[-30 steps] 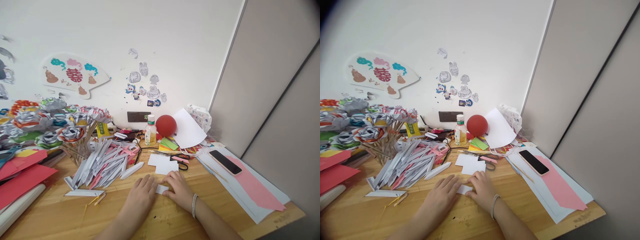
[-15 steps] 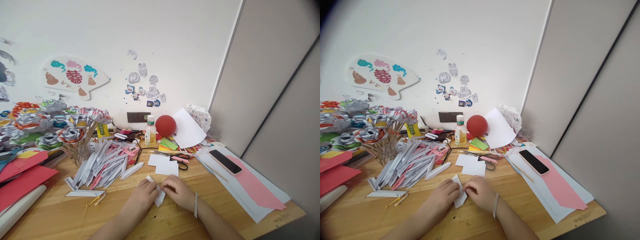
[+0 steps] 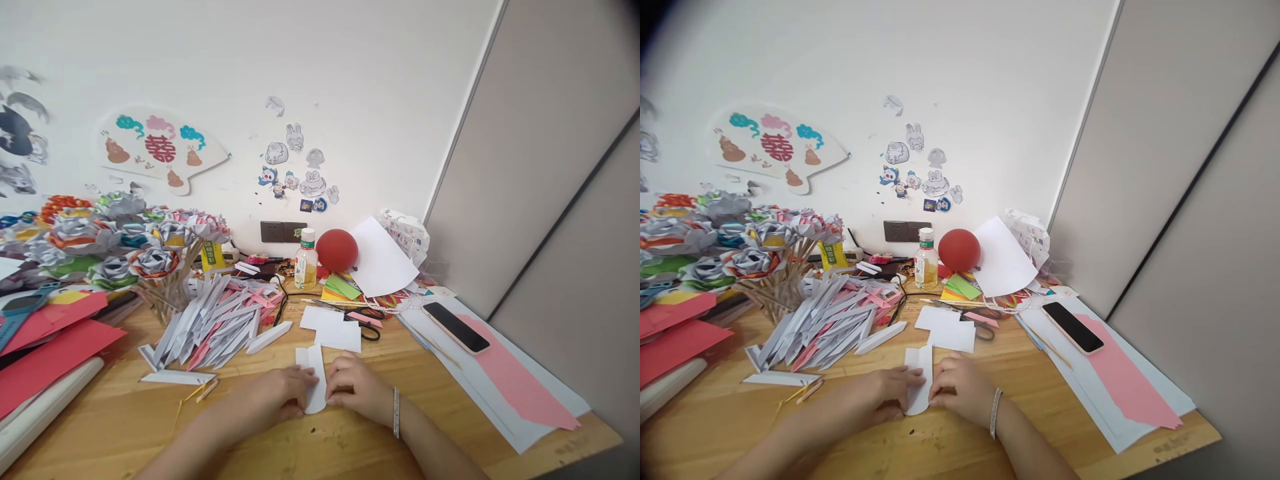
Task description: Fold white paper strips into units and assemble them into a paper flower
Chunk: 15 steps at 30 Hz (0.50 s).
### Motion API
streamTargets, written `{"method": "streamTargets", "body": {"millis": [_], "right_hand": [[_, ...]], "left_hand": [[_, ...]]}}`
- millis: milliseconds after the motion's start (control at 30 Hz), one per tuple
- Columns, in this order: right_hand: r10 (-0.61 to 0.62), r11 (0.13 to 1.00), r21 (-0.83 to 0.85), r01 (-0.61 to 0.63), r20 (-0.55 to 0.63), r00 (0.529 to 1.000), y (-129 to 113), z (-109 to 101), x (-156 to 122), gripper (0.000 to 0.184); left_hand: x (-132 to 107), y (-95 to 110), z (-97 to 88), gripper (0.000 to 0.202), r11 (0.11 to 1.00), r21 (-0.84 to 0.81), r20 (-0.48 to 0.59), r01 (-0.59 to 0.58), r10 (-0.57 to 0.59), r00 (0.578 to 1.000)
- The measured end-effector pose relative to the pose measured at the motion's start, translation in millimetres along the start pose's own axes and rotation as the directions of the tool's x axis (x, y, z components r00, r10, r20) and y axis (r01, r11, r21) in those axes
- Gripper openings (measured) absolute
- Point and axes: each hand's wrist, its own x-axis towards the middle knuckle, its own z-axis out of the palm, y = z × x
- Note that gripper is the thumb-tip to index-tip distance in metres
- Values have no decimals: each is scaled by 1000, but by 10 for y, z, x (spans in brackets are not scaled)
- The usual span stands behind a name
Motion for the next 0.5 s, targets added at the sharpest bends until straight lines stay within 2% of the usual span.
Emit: {"method": "streamTargets", "body": {"millis": [100,300,433,500], "right_hand": [[31,999,-24,-31,15,999,-32,-30,2,8],[151,988,-39,-150,30,988,-130,-96,11,6],[243,969,-44,-242,7,970,-110,-70,34,6],[287,956,-50,-287,-22,958,-83,-41,45,7]], "left_hand": [[21,-81,45,17,998,-63,23,-15,16,1000],[63,-279,242,14,998,-49,-138,38,-44,989],[117,-294,298,11,999,27,-219,22,-15,976],[149,-293,309,10,995,79,-289,57,-31,957]]}}
